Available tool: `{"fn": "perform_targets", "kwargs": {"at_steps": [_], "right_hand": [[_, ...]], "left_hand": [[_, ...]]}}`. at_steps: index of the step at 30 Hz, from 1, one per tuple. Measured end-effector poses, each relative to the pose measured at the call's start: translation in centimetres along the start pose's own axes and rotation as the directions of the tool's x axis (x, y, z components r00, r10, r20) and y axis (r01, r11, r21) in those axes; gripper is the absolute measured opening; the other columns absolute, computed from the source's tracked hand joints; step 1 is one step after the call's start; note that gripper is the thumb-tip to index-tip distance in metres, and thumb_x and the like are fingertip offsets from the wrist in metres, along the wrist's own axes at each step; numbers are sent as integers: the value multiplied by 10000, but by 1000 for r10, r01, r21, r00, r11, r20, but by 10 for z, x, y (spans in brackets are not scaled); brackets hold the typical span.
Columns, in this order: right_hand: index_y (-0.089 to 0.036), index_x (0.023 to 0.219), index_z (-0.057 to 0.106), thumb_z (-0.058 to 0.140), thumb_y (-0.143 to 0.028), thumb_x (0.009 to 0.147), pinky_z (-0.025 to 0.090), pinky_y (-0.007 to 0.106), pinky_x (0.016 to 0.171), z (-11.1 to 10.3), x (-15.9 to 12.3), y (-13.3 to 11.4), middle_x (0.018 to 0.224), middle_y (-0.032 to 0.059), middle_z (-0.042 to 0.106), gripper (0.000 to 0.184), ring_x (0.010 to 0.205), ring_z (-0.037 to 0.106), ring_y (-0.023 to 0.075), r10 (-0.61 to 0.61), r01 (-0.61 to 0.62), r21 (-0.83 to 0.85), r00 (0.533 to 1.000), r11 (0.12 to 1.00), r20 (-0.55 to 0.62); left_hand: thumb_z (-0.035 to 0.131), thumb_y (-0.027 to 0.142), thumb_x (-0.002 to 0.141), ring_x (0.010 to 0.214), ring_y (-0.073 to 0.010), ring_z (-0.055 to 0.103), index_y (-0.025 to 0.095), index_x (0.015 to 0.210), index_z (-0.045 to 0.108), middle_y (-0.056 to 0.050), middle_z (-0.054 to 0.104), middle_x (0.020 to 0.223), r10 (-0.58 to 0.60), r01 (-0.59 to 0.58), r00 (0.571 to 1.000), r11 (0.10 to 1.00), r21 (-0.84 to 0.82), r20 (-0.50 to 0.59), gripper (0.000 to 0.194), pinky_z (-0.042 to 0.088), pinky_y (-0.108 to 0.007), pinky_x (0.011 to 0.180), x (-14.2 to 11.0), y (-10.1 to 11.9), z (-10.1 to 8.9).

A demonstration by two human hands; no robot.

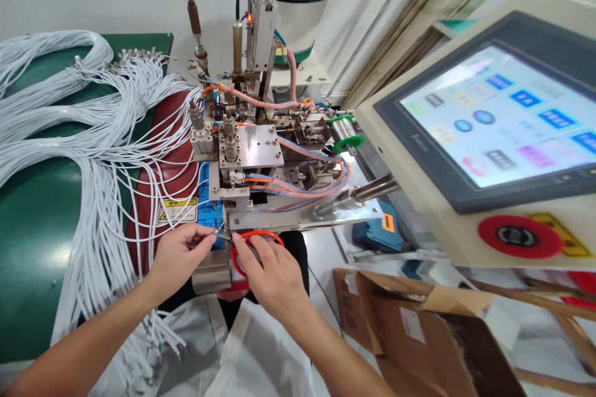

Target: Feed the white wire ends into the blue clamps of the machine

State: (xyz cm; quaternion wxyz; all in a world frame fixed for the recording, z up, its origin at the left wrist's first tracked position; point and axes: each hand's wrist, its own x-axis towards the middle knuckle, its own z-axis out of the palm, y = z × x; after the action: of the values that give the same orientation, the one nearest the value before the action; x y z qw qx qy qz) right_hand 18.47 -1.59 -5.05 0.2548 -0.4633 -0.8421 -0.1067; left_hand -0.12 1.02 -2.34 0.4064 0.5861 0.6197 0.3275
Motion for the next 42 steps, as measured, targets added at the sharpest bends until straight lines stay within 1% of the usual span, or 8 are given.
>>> {"fn": "perform_targets", "kwargs": {"at_steps": [6, 13, 17, 21, 28, 34, 38, 42], "right_hand": [[-255, 1245, 494, 503, -135, 819, 497, 299, 716, -1, -2, 2, 917, 79, 626, 442, 772, 600, 179, 35, -36, 29, 999, 999, 33], [-248, 1182, 548, 513, -122, 811, 491, 250, 700, -3, 0, 3, 857, 54, 645, 394, 749, 607, 148, -14, 15, 52, 1000, 999, -24], [-233, 1131, 574, 551, -131, 765, 490, 249, 665, -3, 3, 1, 816, 56, 612, 381, 739, 599, 149, 77, -66, 133, 993, 989, -84], [-200, 1070, 608, 565, -192, 735, 489, 291, 671, -6, 7, 0, 871, 85, 581, 338, 760, 579, 178, 140, -132, 182, 990, 974, -31], [-223, 1119, 593, 553, -206, 762, 465, 309, 677, -1, 5, -2, 873, 81, 581, 360, 748, 563, 184, 67, -65, 70, 997, 995, -27], [-222, 1107, 601, 563, -165, 766, 455, 278, 692, 2, 6, -3, 833, 58, 581, 348, 729, 554, 157, 33, -34, -24, 997, 999, -68], [-213, 1138, 583, 562, -134, 769, 445, 283, 712, 1, 5, -2, 869, 69, 584, 377, 740, 543, 163, -1, -2, -69, 999, 998, -41], [-218, 1178, 555, 546, -141, 794, 427, 301, 712, -2, 4, 0, 891, 75, 585, 392, 741, 526, 173, -25, 23, -119, 1000, 993, -17]], "left_hand": [[602, 268, 707, 636, -145, 612, 141, 723, 660, -29, 684, 696, -129, 141, 988, 976, -165, 83, 140, 484, -232, 623, 4, 1, -1], [592, 251, 703, 609, -135, 603, 148, 732, 669, -19, 681, 688, -121, 130, 991, 979, -159, 66, 132, 476, -221, 588, 4, 1, -2], [583, 261, 718, 639, -142, 607, 149, 742, 668, -26, 683, 722, -85, 92, 995, 986, -139, 57, 143, 478, -230, 609, 3, 1, -1], [581, 263, 729, 640, -140, 606, 151, 733, 663, -25, 681, 716, -68, 73, 996, 990, -119, 49, 139, 479, -232, 619, 3, 3, -1], [583, 240, 725, 656, -145, 618, 146, 746, 668, -31, 686, 730, -59, 64, 997, 990, -125, 45, 129, 490, -235, 633, 3, 1, 0], [598, 239, 715, 671, -141, 609, 146, 755, 661, -24, 679, 738, -106, 117, 992, 980, -159, 75, 119, 479, -234, 651, 3, 2, -2], [606, 252, 710, 658, -139, 597, 138, 735, 653, -26, 673, 719, -146, 166, 983, 967, -195, 111, 126, 472, -240, 651, 4, 2, -3], [616, 263, 705, 649, -134, 588, 139, 731, 653, -21, 668, 706, -152, 170, 983, 963, -207, 103, 132, 466, -236, 640, 4, 1, -2]]}}
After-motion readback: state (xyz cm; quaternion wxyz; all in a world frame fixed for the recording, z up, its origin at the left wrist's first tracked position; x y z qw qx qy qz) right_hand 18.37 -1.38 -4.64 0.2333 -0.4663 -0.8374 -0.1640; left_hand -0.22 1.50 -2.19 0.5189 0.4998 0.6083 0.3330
